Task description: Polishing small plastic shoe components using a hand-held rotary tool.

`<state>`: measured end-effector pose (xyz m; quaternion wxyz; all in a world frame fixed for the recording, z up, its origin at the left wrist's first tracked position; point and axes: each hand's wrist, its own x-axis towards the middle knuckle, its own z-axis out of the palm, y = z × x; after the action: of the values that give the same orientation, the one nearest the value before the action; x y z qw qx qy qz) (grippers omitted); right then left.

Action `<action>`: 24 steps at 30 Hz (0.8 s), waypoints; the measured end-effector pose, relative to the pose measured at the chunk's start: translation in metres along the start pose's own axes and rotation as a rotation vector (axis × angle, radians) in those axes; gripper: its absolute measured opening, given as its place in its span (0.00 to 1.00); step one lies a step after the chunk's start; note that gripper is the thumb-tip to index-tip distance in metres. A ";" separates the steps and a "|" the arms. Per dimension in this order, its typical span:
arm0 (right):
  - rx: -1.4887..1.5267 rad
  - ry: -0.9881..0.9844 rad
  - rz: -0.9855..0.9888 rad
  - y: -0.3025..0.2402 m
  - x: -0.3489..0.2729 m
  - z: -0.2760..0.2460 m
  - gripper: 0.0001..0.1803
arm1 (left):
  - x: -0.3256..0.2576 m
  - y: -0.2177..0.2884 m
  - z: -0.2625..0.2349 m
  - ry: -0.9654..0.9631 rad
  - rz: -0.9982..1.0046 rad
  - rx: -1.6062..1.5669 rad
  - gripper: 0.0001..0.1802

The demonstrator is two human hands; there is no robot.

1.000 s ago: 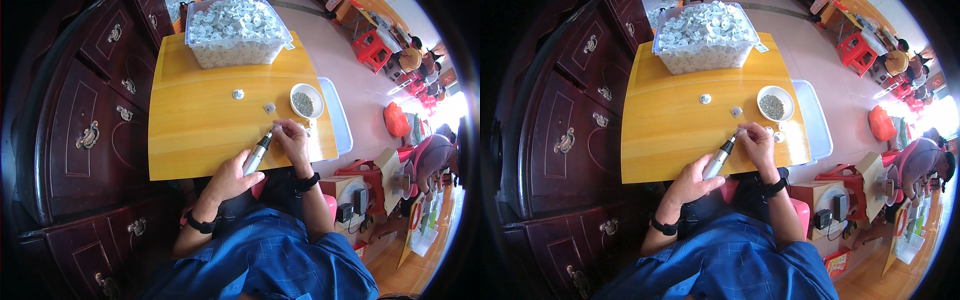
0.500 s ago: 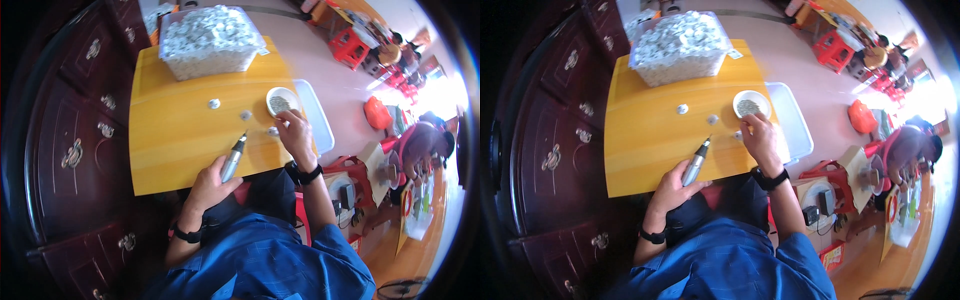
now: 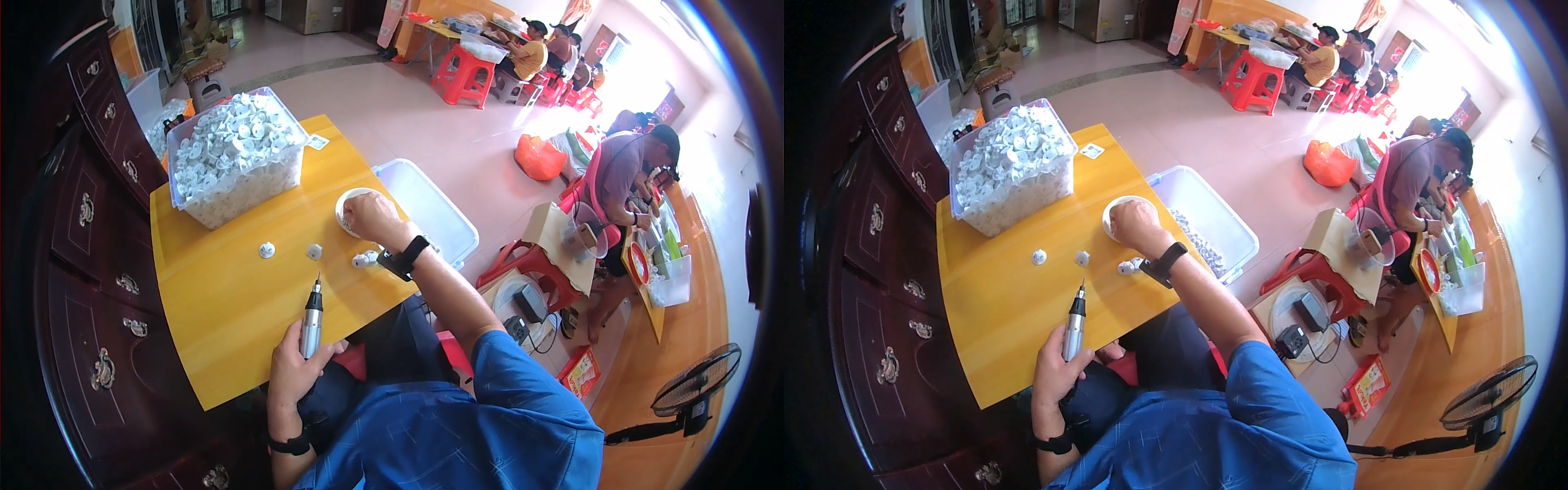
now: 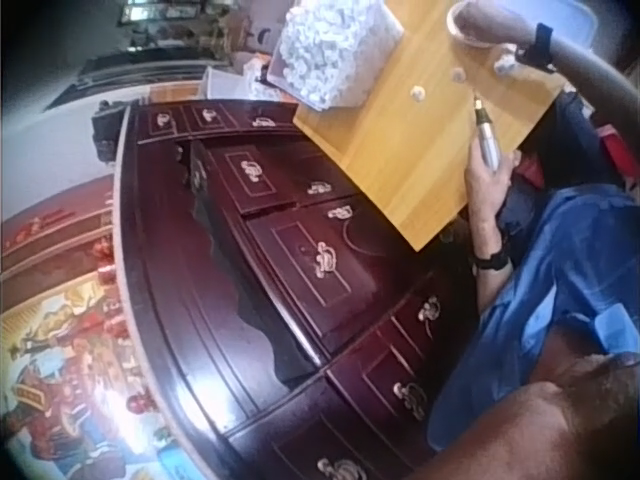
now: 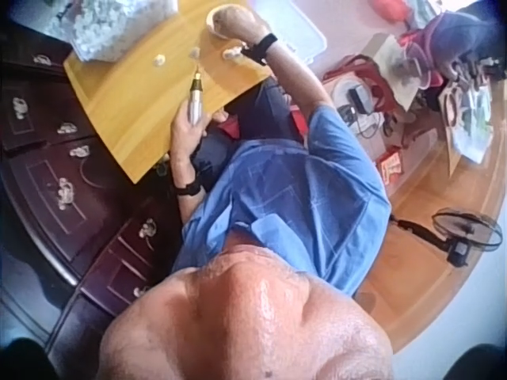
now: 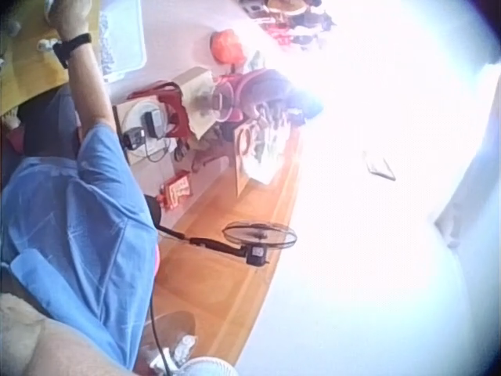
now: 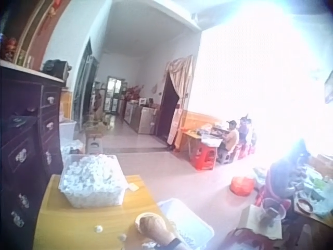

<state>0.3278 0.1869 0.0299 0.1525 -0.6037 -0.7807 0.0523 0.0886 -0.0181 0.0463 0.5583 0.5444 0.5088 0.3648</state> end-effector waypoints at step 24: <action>0.198 0.011 0.097 0.006 -0.008 -0.007 0.07 | 0.000 0.006 0.000 -0.008 -0.022 -0.023 0.25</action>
<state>0.3370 0.1799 0.0335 0.2131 -0.6229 -0.7409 0.1330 0.0897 -0.0175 0.0526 0.5705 0.5339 0.5082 0.3623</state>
